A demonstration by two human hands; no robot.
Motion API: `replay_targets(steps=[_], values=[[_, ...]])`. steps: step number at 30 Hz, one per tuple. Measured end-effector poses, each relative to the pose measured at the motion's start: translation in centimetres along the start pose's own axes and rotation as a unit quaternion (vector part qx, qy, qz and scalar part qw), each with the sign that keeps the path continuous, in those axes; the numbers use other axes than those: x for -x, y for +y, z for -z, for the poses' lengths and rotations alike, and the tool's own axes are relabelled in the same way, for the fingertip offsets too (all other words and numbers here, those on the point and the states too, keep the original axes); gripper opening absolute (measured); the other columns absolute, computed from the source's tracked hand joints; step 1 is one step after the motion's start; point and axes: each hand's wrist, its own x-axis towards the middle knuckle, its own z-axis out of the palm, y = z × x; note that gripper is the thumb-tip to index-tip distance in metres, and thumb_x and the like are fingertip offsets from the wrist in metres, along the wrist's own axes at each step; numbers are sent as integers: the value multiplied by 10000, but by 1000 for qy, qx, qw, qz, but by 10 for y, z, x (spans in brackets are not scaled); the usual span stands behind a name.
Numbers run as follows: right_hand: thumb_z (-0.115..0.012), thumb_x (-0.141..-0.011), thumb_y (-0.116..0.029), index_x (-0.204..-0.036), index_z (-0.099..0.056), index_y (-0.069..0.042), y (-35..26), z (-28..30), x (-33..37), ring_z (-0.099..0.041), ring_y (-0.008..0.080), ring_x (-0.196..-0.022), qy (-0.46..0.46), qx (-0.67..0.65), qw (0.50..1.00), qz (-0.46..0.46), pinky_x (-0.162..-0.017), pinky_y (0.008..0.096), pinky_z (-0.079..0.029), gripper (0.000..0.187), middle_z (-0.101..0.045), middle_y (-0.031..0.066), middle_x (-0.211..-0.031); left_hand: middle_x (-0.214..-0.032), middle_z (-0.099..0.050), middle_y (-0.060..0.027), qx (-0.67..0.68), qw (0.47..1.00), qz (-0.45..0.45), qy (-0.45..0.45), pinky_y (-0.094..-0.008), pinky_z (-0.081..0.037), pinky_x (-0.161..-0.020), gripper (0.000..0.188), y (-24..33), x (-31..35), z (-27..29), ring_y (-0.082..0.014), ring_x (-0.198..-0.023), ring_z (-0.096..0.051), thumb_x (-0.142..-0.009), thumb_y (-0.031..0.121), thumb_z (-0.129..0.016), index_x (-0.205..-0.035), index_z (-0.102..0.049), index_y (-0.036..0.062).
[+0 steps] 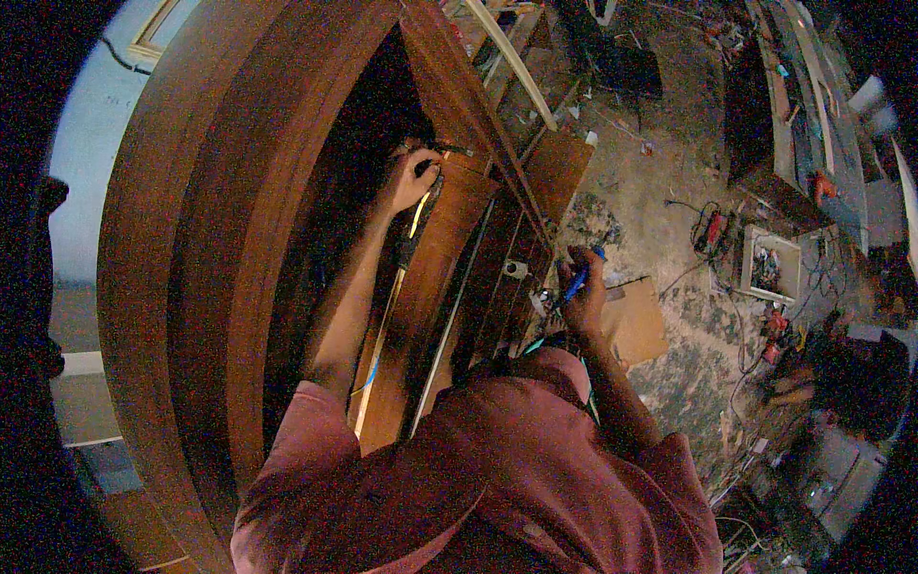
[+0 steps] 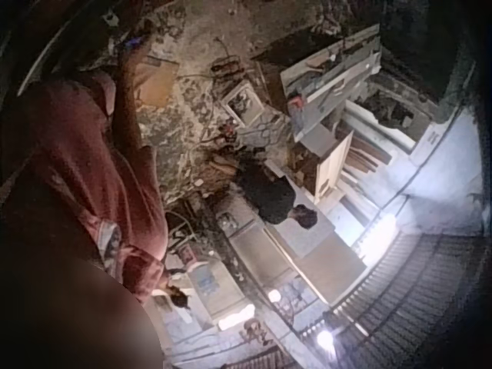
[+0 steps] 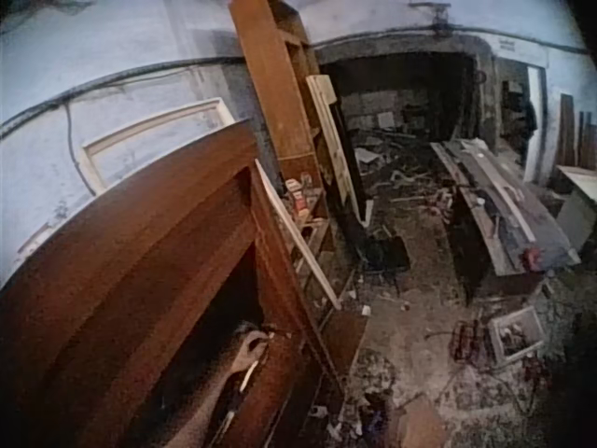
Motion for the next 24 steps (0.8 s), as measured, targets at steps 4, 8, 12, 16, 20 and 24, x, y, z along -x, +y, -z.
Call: replay_targets(steps=[4,8,12,16,20,24], values=[[-642,-910,-45,-1233,-485,-51,1,-2,-2,-615,269,-1060,5,24,999,30,-876,364,-501,359,-621,164,-1178,-854,-619,-167,-36,999,8,-18,-414,-457,-772,105,-5,-4,-5,-331,-875,-581,-817,119,-656,-857,-654,22],[-632,-921,-65,-1209,-476,-53,-1,0,0,-595,255,-1104,-7,17,1000,3,-909,361,-485,328,-610,145,-1174,-891,-621,-181,-64,997,21,-38,-444,-442,-807,75,-13,-5,-8,-362,-889,-575,-827,96,-625,-820,-634,22],[-628,-925,-74,-1189,-475,-56,-2,3,1,-591,247,-1114,-3,48,999,9,-909,344,-476,306,-605,125,-1125,-862,-619,-171,-1,999,29,16,-427,-453,-782,80,-19,1,-17,-347,-853,-579,-857,103,-606,-836,-604,26],[-613,-932,-67,-1174,-477,-56,-1,5,0,-591,241,-1126,-6,65,997,47,-889,332,-472,279,-590,111,-1108,-842,-626,-148,38,999,27,17,-393,-470,-766,85,-25,7,-22,-295,-820,-603,-888,106,-594,-882,-597,21],[-593,-942,-60,-1173,-473,-54,2,4,-1,-606,240,-1111,2,52,998,22,-881,324,-474,260,-589,115,-1126,-915,-638,-149,81,992,93,25,-375,-471,-824,102,-26,17,-21,-272,-901,-609,-893,119,-604,-922,-614,22],[-651,-911,-70,-1193,-498,-62,-1,7,-4,-594,251,-1102,-2,34,999,31,-939,346,-464,322,-612,132,-1152,-991,-657,-148,96,977,179,67,-368,-463,-899,151,-25,21,-16,-281,-979,-615,-888,129,-615,-992,-635,21]])
